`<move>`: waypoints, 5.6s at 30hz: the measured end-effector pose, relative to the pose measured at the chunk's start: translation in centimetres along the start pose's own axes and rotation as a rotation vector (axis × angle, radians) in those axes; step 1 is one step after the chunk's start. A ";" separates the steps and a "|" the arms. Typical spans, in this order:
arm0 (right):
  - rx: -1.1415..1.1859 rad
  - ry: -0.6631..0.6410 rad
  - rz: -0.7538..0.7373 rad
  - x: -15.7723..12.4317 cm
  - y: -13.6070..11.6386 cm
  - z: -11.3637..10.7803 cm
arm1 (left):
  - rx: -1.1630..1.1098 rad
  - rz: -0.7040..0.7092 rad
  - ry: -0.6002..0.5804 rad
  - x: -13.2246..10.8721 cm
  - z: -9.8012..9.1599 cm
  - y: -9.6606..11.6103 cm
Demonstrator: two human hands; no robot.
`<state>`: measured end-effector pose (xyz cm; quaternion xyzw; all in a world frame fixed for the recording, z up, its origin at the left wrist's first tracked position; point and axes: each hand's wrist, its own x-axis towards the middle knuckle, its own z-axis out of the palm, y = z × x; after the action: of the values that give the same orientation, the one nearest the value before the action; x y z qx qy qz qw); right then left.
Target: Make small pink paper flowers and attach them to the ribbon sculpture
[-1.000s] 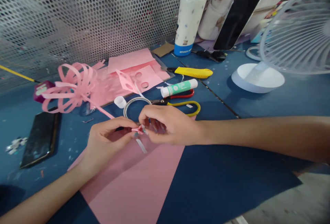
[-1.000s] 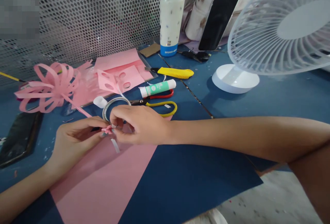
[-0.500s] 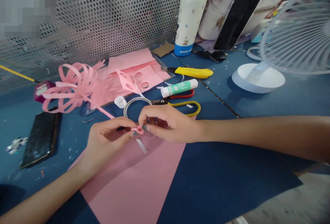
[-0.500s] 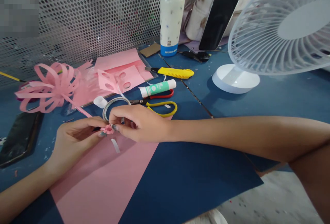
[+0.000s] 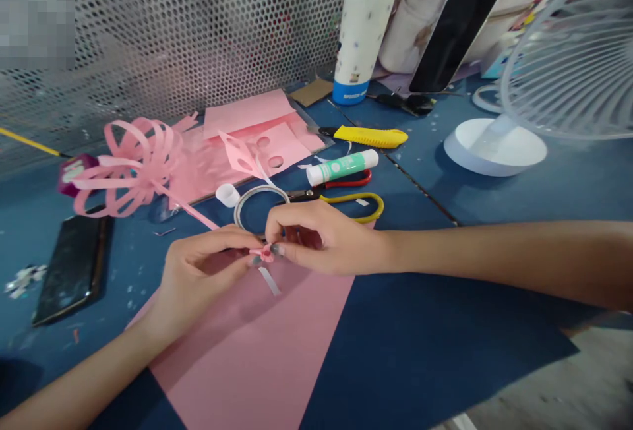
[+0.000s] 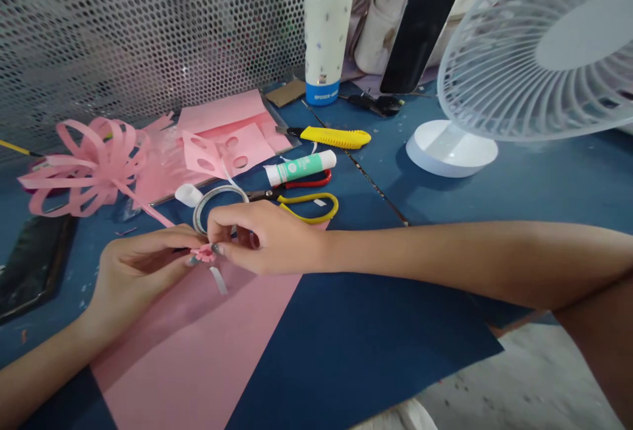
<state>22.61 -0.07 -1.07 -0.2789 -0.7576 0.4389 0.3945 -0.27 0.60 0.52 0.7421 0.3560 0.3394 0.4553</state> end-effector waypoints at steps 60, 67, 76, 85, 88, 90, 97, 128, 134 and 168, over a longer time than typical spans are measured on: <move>-0.028 0.040 -0.102 0.3 0.7 -0.6 | -0.017 -0.197 0.200 0.0 0.4 0.0; -0.069 0.049 -0.131 0.2 0.5 -0.6 | -0.210 -0.314 0.192 -0.6 1.0 0.1; -0.038 0.123 -0.032 0.1 0.0 -0.4 | -0.300 -0.284 0.185 -0.4 1.2 -0.1; -0.345 0.239 -0.405 0.0 1.1 -0.8 | -0.353 -0.401 0.172 0.4 0.7 0.7; -0.483 0.215 -0.441 0.0 1.3 -1.0 | -0.356 -0.457 0.118 0.6 0.4 1.1; -0.544 0.200 -0.450 0.0 1.3 -1.1 | -0.362 -0.479 0.104 0.6 0.3 1.2; -0.586 0.242 -0.456 0.1 1.0 -1.0 | -0.361 -0.498 0.106 0.5 0.3 1.0; -0.981 0.313 -0.676 0.7 0.5 -1.5 | -0.409 -0.520 0.108 0.5 0.3 1.1; -0.880 0.299 -0.608 0.5 0.6 -1.6 | -0.426 -0.519 0.137 0.5 0.3 1.2; -0.432 0.229 -0.439 0.0 1.1 -0.8 | -0.476 -0.339 0.296 0.1 1.0 -0.1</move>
<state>23.37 0.82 -1.84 -0.2335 -0.8260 0.1383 0.4940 0.58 0.30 0.07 0.4876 0.4476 0.4364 0.6094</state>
